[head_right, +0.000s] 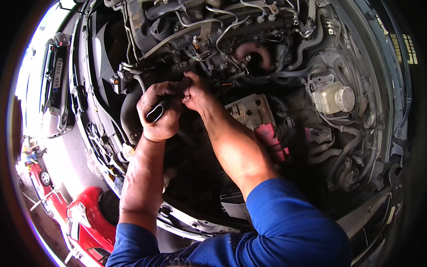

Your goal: Using a wrench and a metal pipe as leverage to loosen or tighten components within a car engine bay.

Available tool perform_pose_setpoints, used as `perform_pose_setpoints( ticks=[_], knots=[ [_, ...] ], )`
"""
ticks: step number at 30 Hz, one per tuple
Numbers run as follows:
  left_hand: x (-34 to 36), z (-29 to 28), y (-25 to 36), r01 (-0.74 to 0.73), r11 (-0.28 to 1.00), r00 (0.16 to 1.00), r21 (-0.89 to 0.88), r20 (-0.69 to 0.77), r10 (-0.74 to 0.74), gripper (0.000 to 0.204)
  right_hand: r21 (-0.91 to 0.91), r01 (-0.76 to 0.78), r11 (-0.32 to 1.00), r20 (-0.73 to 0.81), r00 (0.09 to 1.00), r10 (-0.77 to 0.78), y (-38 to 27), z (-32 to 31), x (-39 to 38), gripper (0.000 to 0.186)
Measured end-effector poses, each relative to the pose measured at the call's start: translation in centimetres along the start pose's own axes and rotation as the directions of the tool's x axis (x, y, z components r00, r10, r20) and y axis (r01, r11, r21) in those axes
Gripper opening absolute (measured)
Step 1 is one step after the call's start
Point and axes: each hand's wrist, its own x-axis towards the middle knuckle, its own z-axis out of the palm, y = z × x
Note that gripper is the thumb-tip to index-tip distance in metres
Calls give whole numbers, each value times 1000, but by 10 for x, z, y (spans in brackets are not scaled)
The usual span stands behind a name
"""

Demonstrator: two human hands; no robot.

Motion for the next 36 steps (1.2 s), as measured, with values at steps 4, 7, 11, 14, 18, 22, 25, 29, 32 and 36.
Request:
perform_pose_setpoints(
  ticks=[4,7,11,14,18,22,25,29,32,36],
  knots=[
    [31,13,9,-160,985,981,67,120,152,20,225,52,973,105,991,-77,7,-13,23,40],
    [45,29,15,35,999,977,32,211,-41,18,178,65,982,200,975,-101,11,-20,17,42],
    [15,0,7,-50,994,968,97,249,25,24,82,197,977,367,905,-213,21,-27,3,45],
    [8,34,44,-170,979,946,-110,259,193,25,103,-235,966,230,951,207,-67,-128,29,46],
    [-46,-26,82,-104,992,979,77,184,88,27,48,-280,959,-173,943,284,21,-14,9,36],
    [-69,-35,131,-10,978,999,-207,42,19,27,-19,-218,976,-372,907,196,13,-9,-17,36],
    [-92,-37,156,181,763,861,-621,-275,-428,32,-194,-303,933,-442,876,192,16,3,-56,36],
    [-112,-68,151,155,493,717,-856,-246,-652,46,-421,-288,860,-379,917,122,16,23,-127,28],
    [-124,-80,150,293,425,603,-857,-179,-777,46,-590,-57,806,-185,981,-66,-6,25,-183,19],
    [-116,-58,142,479,256,377,-840,-66,-924,33,-605,124,786,-239,914,-328,-70,27,-211,13]
  ],
)
